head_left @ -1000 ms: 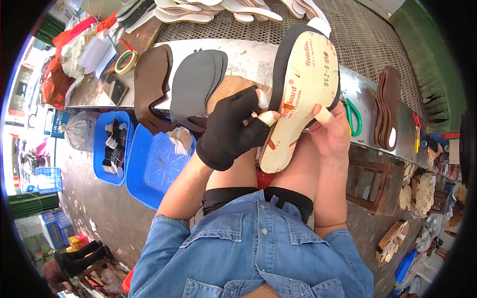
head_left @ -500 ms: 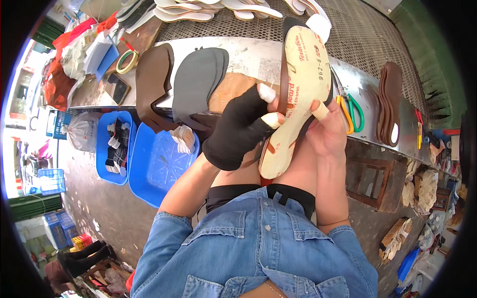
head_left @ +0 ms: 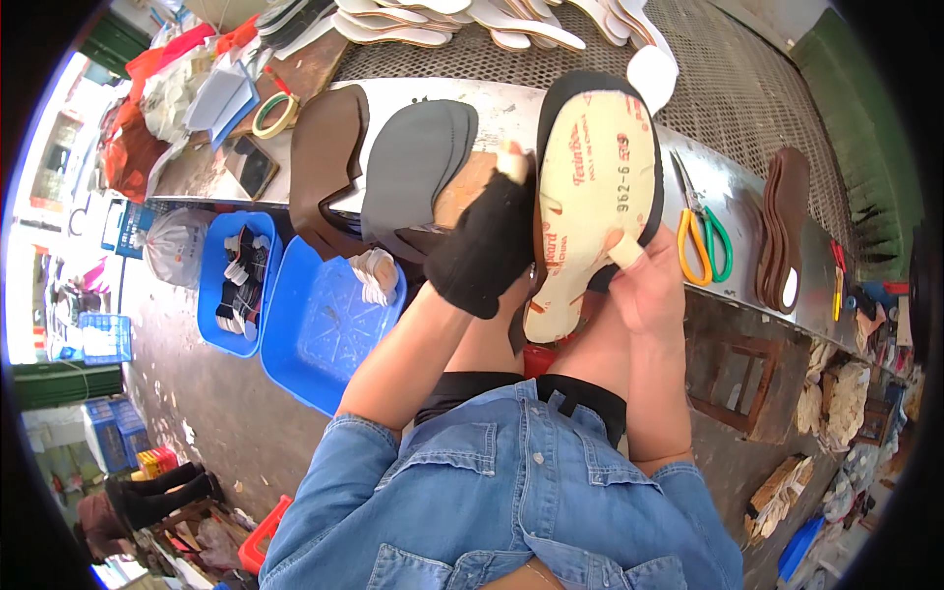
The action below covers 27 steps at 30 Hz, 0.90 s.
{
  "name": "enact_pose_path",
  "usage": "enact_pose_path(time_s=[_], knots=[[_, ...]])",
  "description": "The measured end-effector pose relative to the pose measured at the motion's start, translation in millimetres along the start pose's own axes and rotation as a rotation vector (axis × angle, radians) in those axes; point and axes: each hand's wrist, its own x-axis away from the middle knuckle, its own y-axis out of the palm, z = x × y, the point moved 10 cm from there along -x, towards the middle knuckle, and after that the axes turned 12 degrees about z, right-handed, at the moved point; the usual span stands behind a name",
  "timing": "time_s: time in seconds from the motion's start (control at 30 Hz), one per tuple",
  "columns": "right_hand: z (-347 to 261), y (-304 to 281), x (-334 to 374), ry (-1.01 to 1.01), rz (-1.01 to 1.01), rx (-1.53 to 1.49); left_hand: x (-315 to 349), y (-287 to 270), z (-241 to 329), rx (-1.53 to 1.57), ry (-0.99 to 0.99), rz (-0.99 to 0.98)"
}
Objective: Glueing and assembling the components of shoe soles using a workbench and various shoe parts.
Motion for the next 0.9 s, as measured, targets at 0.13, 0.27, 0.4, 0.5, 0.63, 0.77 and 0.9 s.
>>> enact_pose_path(time_s=[0.13, 0.27, 0.4, 0.5, 0.63, 0.77, 0.9], knots=[[-7, 2, 4, -0.088, 0.026, 0.258, 18, 12, 42, -0.748, 0.833, -0.006], [-3, -9, 3, -0.085, 0.050, 0.251, 13, 8, 30, -0.571, 0.468, 0.167], [-6, -2, 2, -0.057, 0.044, -0.001, 28, -27, 14, -0.817, 0.802, 0.180], [-5, -4, 5, -0.054, 0.053, 0.006, 35, -16, 18, -0.782, 0.748, 0.262], [-1, -11, 4, 0.004, 0.034, 0.123, 21, -2, -12, -0.352, 0.136, 0.078], [11, -13, 4, 0.047, -0.119, 0.451, 4, -25, -8, 0.021, 0.204, 0.066], [1, -30, 1, 0.137, -0.147, 0.585, 2, -49, 63, -0.540, 0.673, 0.399]])
